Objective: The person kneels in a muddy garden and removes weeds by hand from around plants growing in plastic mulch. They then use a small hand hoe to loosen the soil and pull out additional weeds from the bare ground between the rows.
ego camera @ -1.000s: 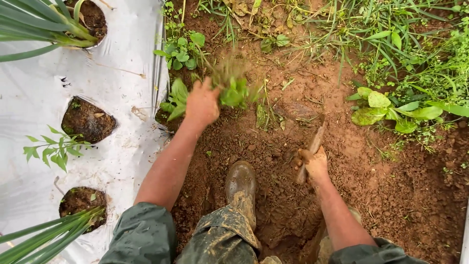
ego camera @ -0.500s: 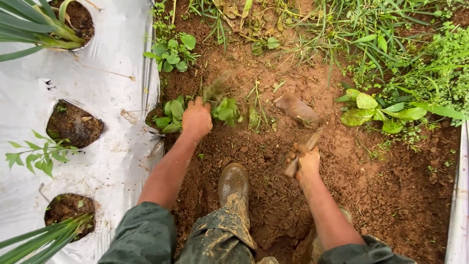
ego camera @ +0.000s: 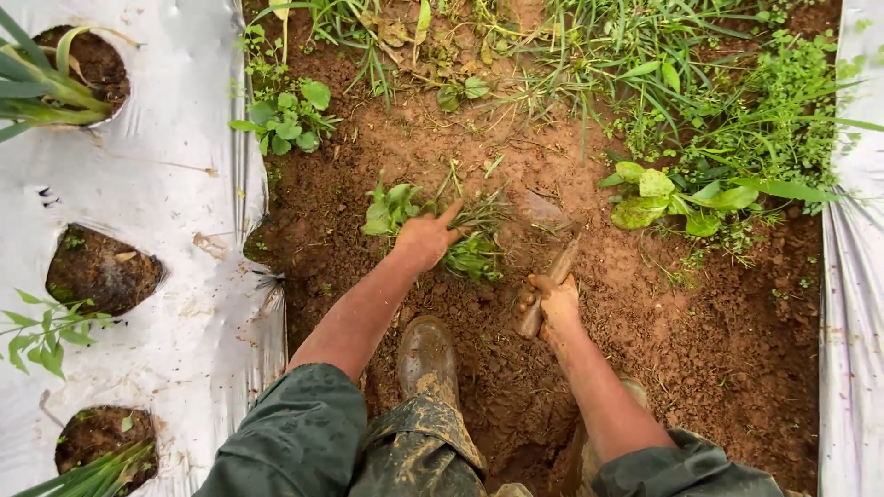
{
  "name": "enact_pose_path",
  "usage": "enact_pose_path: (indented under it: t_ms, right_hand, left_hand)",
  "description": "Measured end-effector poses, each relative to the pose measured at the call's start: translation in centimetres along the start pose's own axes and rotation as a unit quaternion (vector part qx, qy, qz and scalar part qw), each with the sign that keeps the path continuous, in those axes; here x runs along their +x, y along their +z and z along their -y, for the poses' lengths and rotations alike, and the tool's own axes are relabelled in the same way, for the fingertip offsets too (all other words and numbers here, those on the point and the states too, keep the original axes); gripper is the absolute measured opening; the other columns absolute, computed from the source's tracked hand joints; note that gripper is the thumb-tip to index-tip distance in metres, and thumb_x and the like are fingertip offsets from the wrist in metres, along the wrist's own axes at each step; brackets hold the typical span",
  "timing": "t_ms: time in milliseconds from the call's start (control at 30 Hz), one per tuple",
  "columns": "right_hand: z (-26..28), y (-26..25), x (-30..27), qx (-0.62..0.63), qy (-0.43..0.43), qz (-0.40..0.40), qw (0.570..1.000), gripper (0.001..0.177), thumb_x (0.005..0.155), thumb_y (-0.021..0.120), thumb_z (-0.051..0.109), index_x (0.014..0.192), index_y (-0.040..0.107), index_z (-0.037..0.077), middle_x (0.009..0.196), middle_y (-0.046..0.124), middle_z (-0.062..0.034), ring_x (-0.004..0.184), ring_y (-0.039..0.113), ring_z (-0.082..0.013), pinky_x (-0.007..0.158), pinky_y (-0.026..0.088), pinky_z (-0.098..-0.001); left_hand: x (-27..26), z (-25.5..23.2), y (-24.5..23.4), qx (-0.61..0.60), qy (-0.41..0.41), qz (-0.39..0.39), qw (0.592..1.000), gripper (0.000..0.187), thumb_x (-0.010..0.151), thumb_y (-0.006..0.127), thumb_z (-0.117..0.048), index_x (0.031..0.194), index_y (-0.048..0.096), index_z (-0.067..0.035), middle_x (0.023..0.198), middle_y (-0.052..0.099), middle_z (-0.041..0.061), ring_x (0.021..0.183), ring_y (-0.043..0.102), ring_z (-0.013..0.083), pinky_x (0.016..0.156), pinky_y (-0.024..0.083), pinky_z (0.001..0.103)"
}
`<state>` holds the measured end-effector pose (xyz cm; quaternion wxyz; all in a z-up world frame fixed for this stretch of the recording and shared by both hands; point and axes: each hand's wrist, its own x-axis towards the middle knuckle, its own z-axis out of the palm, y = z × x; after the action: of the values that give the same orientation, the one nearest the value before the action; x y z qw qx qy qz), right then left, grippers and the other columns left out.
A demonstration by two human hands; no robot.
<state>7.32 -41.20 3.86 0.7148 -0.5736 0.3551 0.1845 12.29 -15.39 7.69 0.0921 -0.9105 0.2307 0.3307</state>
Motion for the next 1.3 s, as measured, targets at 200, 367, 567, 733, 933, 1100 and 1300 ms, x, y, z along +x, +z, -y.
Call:
enact_pose_path:
  t_ms: [200, 367, 567, 733, 933, 1100, 1300]
  right_hand:
    - [-0.2, -0.9, 0.4, 0.007, 0.014, 0.014, 1.0, 0.042, 0.087, 0.064, 0.0, 0.122, 0.04, 0.005, 0.071, 0.053, -0.0065, 0.049, 0.052, -0.0154, 0.044, 0.052, -0.036]
    - [-1.5, -1.6, 1.4, -0.003, 0.011, 0.012, 1.0, 0.046, 0.088, 0.065, 0.0, 0.129, 0.043, 0.004, 0.073, 0.055, -0.0097, 0.049, 0.053, -0.0171, 0.044, 0.053, -0.037]
    - [-1.0, -1.0, 0.7, 0.0, 0.006, 0.012, 1.0, 0.045, 0.088, 0.065, 0.0, 0.127, 0.043, 0.006, 0.07, 0.052, -0.0081, 0.048, 0.05, -0.016, 0.043, 0.049, -0.0355]
    - [-1.2, -1.2, 0.8, -0.004, 0.005, 0.002, 1.0, 0.045, 0.087, 0.064, -0.002, 0.127, 0.044, 0.006, 0.069, 0.052, -0.0083, 0.046, 0.05, -0.0163, 0.041, 0.049, -0.0367]
    - [-1.2, -1.1, 0.7, 0.005, -0.003, 0.008, 1.0, 0.043, 0.087, 0.063, -0.003, 0.124, 0.044, 0.005, 0.069, 0.05, -0.0081, 0.047, 0.049, -0.0162, 0.041, 0.047, -0.0362]
    - [-1.1, -1.5, 0.9, 0.005, -0.004, 0.012, 1.0, 0.042, 0.088, 0.063, -0.002, 0.126, 0.044, 0.004, 0.068, 0.051, -0.0078, 0.046, 0.048, -0.0161, 0.041, 0.046, -0.0368]
    - [0.1, -0.1, -0.8, -0.053, 0.02, 0.034, 0.998, 0.041, 0.093, 0.061, 0.001, 0.129, 0.042, 0.008, 0.075, 0.059, -0.0037, 0.048, 0.057, -0.0141, 0.04, 0.053, -0.0309]
  left_hand:
    - [4.6, 7.2, 12.3, -0.138, -0.096, -0.058, 0.984, 0.051, 0.096, 0.059, -0.01, 0.146, 0.059, -0.019, 0.141, 0.054, 0.017, 0.113, 0.069, 0.0368, 0.087, 0.065, 0.052]
    - [-1.0, 11.4, 10.4, -0.319, -0.329, -0.199, 0.866, 0.058, 0.095, 0.061, -0.021, 0.149, 0.048, -0.005, 0.136, 0.053, 0.029, 0.107, 0.069, 0.0444, 0.083, 0.063, 0.058]
    - [-2.1, 11.7, 4.8, -0.312, -0.296, -0.377, 0.82, 0.062, 0.084, 0.083, -0.023, 0.137, 0.059, -0.001, 0.124, 0.057, 0.026, 0.101, 0.069, 0.0487, 0.081, 0.061, 0.061]
    - [-2.0, 9.4, 0.9, -0.26, -0.2, -0.494, 0.805, 0.039, 0.097, 0.075, -0.028, 0.129, 0.061, -0.01, 0.108, 0.06, 0.013, 0.085, 0.07, 0.0293, 0.073, 0.063, 0.036]
    - [2.9, 6.7, 8.1, -0.209, -0.181, -0.409, 0.87, 0.03, 0.097, 0.069, -0.022, 0.126, 0.063, -0.016, 0.104, 0.063, 0.012, 0.082, 0.071, 0.029, 0.063, 0.063, 0.043]
    - [4.3, 4.6, 16.5, -0.096, -0.178, -0.26, 0.944, 0.035, 0.095, 0.064, -0.014, 0.129, 0.066, -0.02, 0.108, 0.064, 0.014, 0.087, 0.074, 0.0331, 0.06, 0.063, 0.054]
    - [1.1, 5.3, 13.9, -0.522, -0.302, -0.214, 0.768, 0.055, 0.089, 0.07, -0.027, 0.135, 0.06, 0.001, 0.111, 0.065, 0.033, 0.094, 0.072, 0.0519, 0.072, 0.061, 0.063]
